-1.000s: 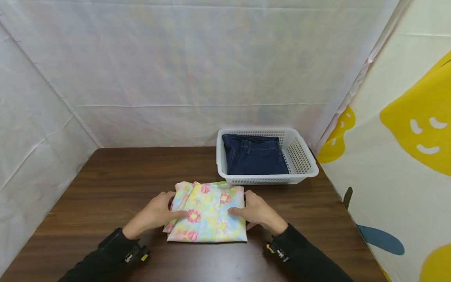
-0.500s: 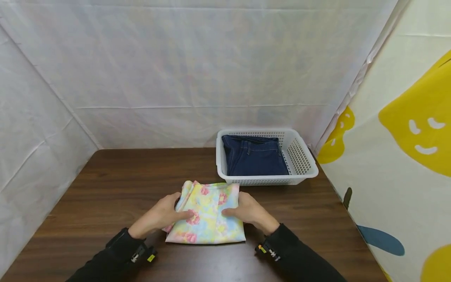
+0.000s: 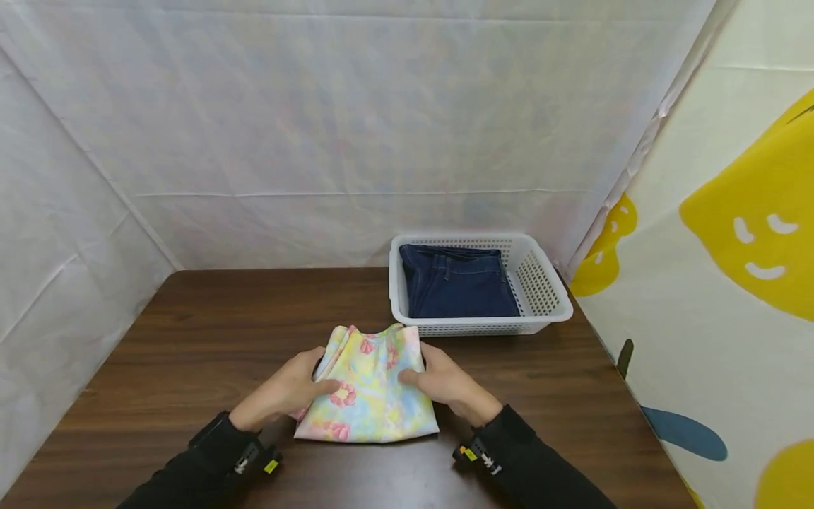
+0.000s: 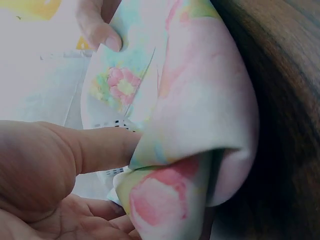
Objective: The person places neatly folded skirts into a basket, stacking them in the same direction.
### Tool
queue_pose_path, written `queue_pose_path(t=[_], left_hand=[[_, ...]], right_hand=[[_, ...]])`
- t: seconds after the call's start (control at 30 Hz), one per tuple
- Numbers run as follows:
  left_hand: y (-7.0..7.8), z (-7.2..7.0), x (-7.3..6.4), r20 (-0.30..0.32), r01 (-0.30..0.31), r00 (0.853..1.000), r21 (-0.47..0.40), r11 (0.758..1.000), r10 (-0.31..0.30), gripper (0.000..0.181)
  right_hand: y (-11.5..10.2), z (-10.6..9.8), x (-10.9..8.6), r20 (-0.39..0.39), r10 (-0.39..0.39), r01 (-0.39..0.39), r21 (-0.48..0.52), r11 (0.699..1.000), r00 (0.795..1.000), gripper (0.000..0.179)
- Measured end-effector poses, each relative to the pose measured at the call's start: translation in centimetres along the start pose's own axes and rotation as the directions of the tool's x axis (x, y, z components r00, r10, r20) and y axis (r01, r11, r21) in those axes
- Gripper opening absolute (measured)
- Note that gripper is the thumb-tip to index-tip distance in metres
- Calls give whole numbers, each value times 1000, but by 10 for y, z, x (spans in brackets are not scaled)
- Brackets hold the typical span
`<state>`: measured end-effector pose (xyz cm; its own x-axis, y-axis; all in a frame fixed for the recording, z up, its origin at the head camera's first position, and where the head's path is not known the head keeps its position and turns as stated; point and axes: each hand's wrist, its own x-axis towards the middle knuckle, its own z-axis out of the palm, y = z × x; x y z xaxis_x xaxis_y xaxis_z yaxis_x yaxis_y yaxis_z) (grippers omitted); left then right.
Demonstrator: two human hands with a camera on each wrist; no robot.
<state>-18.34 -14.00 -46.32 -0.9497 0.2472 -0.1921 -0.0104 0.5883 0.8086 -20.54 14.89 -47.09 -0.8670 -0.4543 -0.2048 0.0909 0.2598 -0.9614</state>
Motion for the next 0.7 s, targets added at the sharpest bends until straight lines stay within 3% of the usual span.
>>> queue_pose_path(t=[0.27, 0.5, 0.7], left_hand=[[8, -9, -6, 5, -22, 1000, -14, 1000, 22, 52], [17, -25, -13, -14, -42, 999, -38, 998, 41, 47], [23, -41, -19, -56, -1, 998, -103, 995, -5, 50]], right_hand=[[-12, 5, -3, 46, -117, 118, -27, 993, 992, 52], [-32, 9, 1, 76, -171, 171, 8, 985, 982, 72], [-52, 6, 6, 71, -212, 213, 0, 977, 975, 60]])
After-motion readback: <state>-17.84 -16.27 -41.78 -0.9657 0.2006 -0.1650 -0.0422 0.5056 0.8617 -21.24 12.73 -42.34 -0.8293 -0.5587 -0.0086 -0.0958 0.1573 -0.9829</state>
